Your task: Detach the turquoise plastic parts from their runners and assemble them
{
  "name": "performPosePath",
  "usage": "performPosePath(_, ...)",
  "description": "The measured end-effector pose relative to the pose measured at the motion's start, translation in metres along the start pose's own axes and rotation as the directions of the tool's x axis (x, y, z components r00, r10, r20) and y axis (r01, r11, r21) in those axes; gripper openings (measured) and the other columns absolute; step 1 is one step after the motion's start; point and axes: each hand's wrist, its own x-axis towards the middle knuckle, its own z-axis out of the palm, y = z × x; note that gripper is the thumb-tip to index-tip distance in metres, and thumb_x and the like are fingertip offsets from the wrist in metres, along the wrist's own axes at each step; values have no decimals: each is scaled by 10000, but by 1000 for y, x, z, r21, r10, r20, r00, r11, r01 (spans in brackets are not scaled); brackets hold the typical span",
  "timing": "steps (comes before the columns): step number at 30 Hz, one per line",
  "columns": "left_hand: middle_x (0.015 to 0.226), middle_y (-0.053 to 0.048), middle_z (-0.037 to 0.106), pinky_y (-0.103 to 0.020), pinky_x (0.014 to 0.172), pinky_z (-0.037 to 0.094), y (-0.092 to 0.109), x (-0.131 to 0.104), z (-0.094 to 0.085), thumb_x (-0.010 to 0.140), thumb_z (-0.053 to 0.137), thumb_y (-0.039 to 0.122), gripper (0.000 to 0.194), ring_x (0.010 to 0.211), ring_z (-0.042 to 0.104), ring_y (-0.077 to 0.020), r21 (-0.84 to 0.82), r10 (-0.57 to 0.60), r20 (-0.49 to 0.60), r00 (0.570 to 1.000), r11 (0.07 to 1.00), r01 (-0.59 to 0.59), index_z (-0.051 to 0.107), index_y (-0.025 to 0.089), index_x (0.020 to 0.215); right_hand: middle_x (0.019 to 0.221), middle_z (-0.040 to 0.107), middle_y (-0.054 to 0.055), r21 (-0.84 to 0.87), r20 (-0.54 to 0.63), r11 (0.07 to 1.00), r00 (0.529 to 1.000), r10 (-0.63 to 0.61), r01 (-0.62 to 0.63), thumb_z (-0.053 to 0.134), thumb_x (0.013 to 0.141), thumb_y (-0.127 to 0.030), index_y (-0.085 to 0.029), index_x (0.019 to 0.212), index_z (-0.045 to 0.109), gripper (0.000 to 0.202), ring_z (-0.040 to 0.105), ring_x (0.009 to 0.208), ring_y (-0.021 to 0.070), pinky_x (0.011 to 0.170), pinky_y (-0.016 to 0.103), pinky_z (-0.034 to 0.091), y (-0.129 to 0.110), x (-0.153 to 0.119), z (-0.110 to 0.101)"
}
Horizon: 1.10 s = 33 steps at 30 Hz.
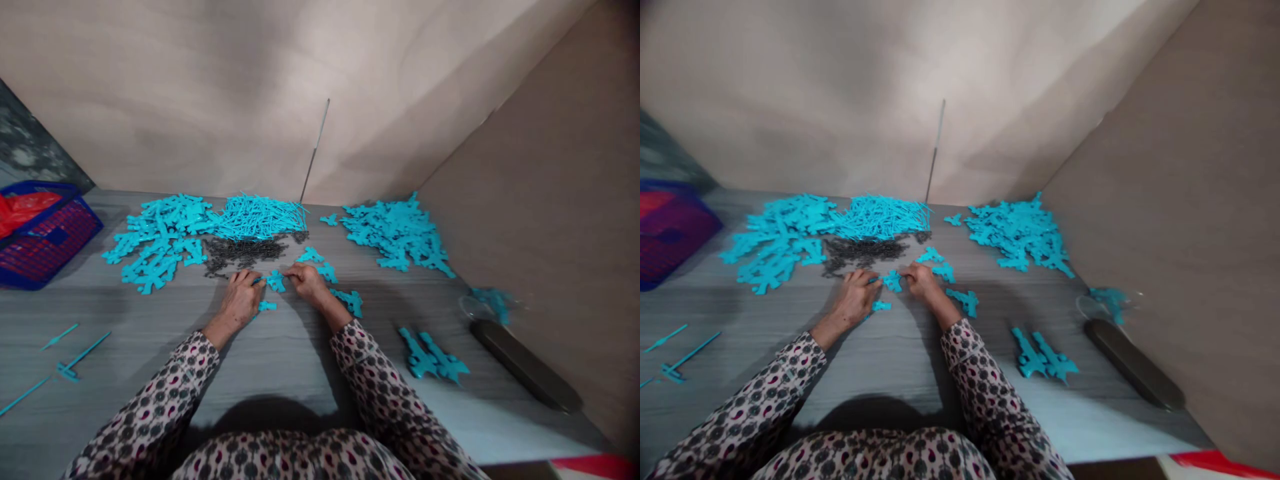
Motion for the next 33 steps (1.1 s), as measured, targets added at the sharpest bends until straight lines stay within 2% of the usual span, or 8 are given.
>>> performPosePath(7, 1085, -86, 688, -404, 802, 370, 2, 4, -3, 931, 445, 166, 274, 991, 508, -256, -45, 23, 23, 999, 999, -22, 697, 203, 1034, 818, 683, 62, 22, 6, 1000, 1000, -3, 3, 505, 828, -56, -153, 849, 744, 259, 594, 801, 173, 755, 257, 444, -9, -4, -3)
performPosePath(14, 1111, -68, 707, -423, 802, 345, 16, 8, -10, 949, 463, 235, 259, 995, 505, -258, -63, 25, 21, 999, 998, -24, 707, 215, 1031, 812, 593, 74, -256, -46, 965, 996, -74, 60, 451, 824, -34, -146, 750, 664, 251, 502, 818, 190, 747, 271, 382, -20, -23, -6)
performPosePath(19, 1101, -57, 713, -422, 813, 330, 25, 11, -9, 960, 457, 252, 259, 987, 504, -249, -83, 56, 28, 998, 995, -54, 710, 219, 1008, 836, 593, 92, -337, -28, 941, 999, -43, 31, 436, 843, -23, -138, 812, 650, 246, 511, 850, 210, 780, 289, 378, -23, -42, -9)
performPosePath(24, 1127, -46, 710, -424, 813, 318, 27, 12, -8, 967, 442, 258, 267, 998, 499, -250, -76, 63, 37, 997, 995, -60, 704, 224, 1001, 909, 609, 106, -368, -65, 930, 998, -9, -16, 432, 883, -47, -145, 974, 683, 284, 506, 892, 226, 813, 308, 374, -32, -47, -11)
performPosePath(29, 1128, -59, 705, -429, 800, 324, 28, 12, -9, 956, 457, 255, 257, 995, 501, -255, -79, 61, 40, 997, 995, -58, 708, 227, 1008, 940, 603, 118, -385, -87, 923, 996, -28, -8, 407, 925, -84, -142, 914, 700, 299, 480, 918, 241, 824, 336, 361, -45, -46, -12)
performPosePath(33, 1113, -73, 707, -427, 786, 327, 28, 12, -10, 953, 455, 244, 261, 988, 504, -256, -89, 61, 42, 997, 994, -57, 712, 219, 994, 986, 620, 109, -375, -32, 926, 998, -56, 41, 396, 935, -76, -159, 944, 688, 304, 479, 960, 236, 849, 346, 346, -54, -47, -7)
